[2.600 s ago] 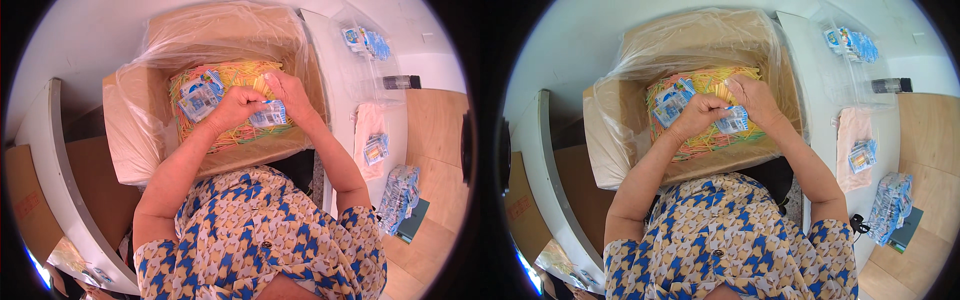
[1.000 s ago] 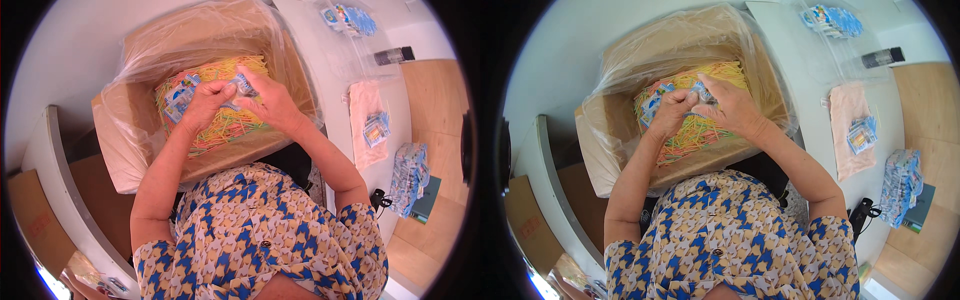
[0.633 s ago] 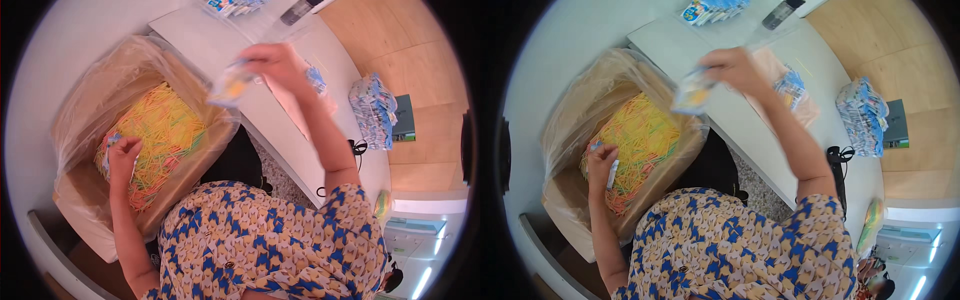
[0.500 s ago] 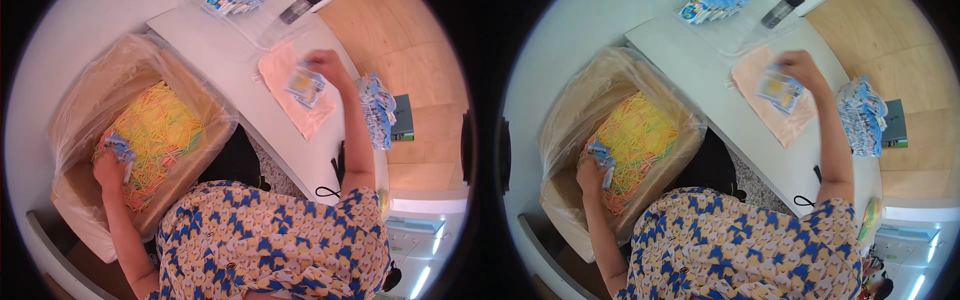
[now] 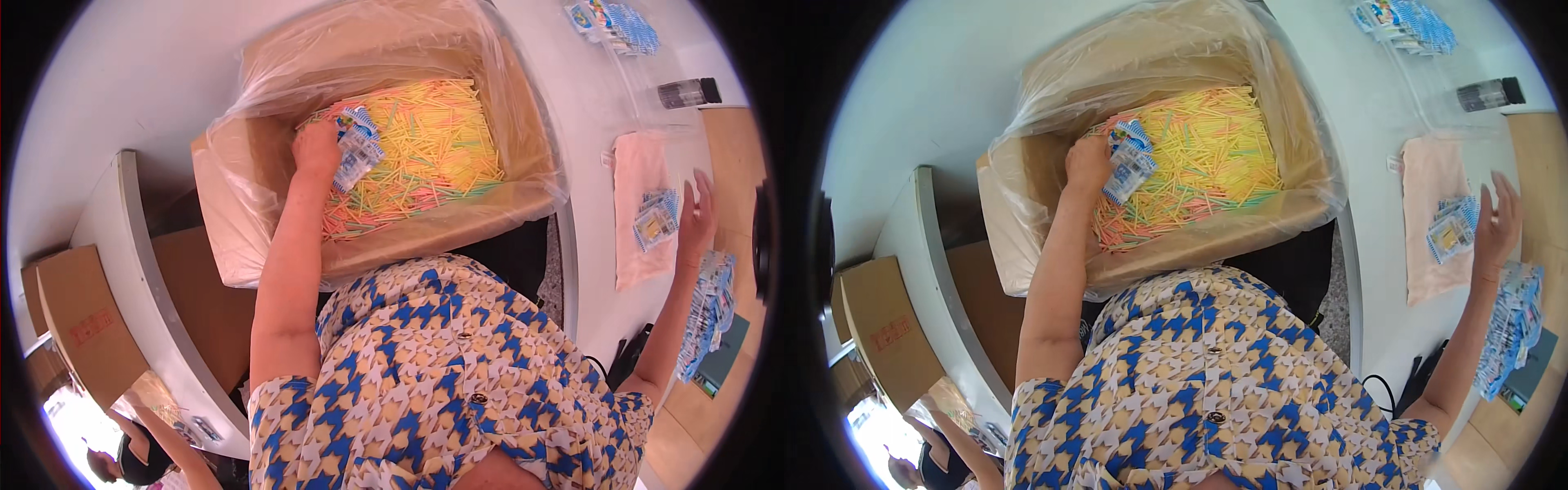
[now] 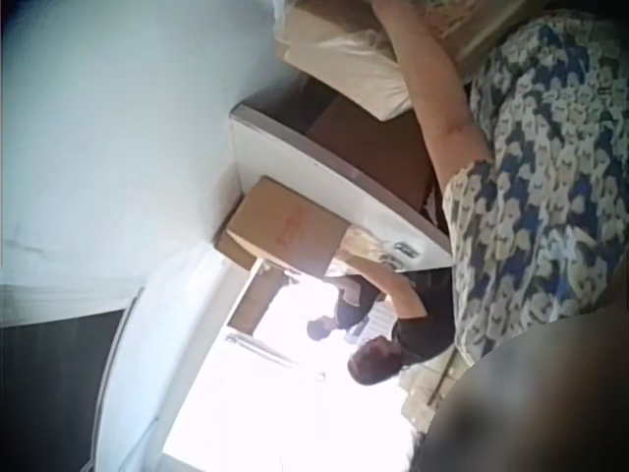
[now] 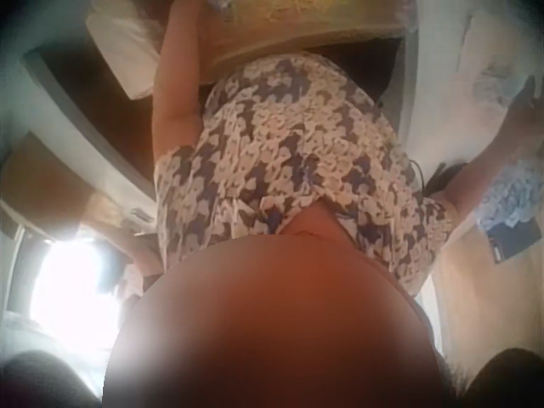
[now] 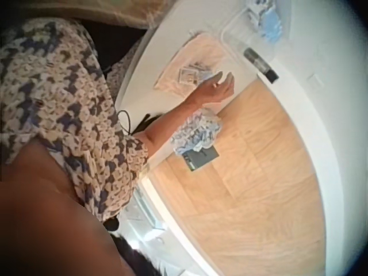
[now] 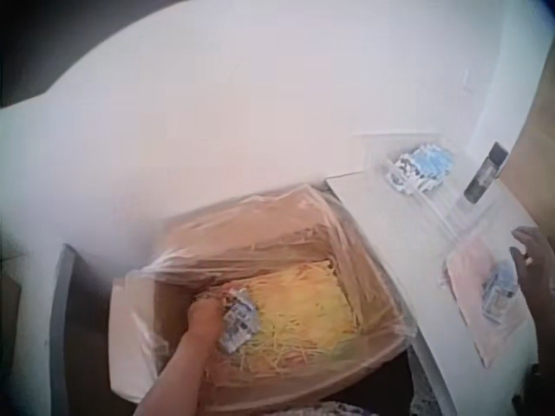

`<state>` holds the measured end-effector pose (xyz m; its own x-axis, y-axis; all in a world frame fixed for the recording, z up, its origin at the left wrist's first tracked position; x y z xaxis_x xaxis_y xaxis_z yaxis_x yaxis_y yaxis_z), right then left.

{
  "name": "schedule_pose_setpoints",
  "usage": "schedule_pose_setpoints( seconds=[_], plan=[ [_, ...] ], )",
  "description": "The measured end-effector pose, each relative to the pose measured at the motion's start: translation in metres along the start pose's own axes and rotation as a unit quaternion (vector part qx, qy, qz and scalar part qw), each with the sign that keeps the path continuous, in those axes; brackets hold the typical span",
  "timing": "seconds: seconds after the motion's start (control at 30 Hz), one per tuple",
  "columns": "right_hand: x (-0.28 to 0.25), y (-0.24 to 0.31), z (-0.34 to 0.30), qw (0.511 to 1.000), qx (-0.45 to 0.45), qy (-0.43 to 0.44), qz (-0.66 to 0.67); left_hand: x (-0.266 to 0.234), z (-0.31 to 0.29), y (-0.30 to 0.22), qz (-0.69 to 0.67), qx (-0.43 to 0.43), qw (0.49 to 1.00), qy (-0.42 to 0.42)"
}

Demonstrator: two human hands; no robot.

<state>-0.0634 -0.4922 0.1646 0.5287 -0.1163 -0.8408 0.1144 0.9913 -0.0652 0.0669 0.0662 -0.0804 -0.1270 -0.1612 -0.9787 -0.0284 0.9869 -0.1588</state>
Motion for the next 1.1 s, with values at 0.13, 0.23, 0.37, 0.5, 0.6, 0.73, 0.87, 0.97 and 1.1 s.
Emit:
schedule_pose_setpoints(
  seconds=[0.13,0.23,0.37,0.5,0.6,0.73,0.87,0.97,1.1],
  plan=[
    [0.009,0.167,0.013,0.944,-0.306,-0.022,0.122,-0.001,0.001,0.011,-0.024,-0.006,1.000,-0.001],
    [0.034,0.255,0.007,0.869,-0.369,0.034,0.326,-0.010,-0.002,0.013,-0.089,-0.027,0.996,0.001],
    [0.095,0.328,0.000,0.845,-0.304,0.121,0.422,-0.030,-0.007,0.002,-0.155,-0.011,0.987,-0.045],
    [0.170,0.384,-0.003,0.822,-0.200,0.332,0.418,-0.043,-0.012,-0.004,-0.174,0.016,0.982,-0.077],
    [0.207,0.417,-0.009,0.717,-0.150,0.397,0.553,-0.052,-0.011,-0.015,-0.296,-0.003,0.955,0.002],
    [0.199,0.423,0.004,0.689,-0.111,0.402,0.592,-0.043,-0.014,-0.021,-0.416,-0.001,0.909,0.023],
    [0.186,0.401,-0.001,0.696,-0.061,0.381,0.606,-0.045,-0.021,-0.037,-0.460,0.005,0.882,0.102],
    [0.179,0.383,-0.016,0.687,-0.002,0.409,0.601,-0.038,-0.031,-0.051,-0.496,0.046,0.857,0.130],
    [0.181,0.369,-0.017,0.598,0.092,0.580,0.546,-0.032,-0.032,-0.054,-0.390,0.040,0.909,0.145]
  ],
)
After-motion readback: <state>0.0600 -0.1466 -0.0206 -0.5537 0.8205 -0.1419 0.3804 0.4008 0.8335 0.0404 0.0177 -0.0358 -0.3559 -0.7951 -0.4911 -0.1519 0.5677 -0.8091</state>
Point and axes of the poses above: each hand's wrist, its own z-axis towards the middle knuckle, its own x-axis out of the palm, y = z × x, the point moved 5 cm from there along z, towards the middle knuckle, and after that the axes turned 2 degrees about -y, right-handed, at the moved point
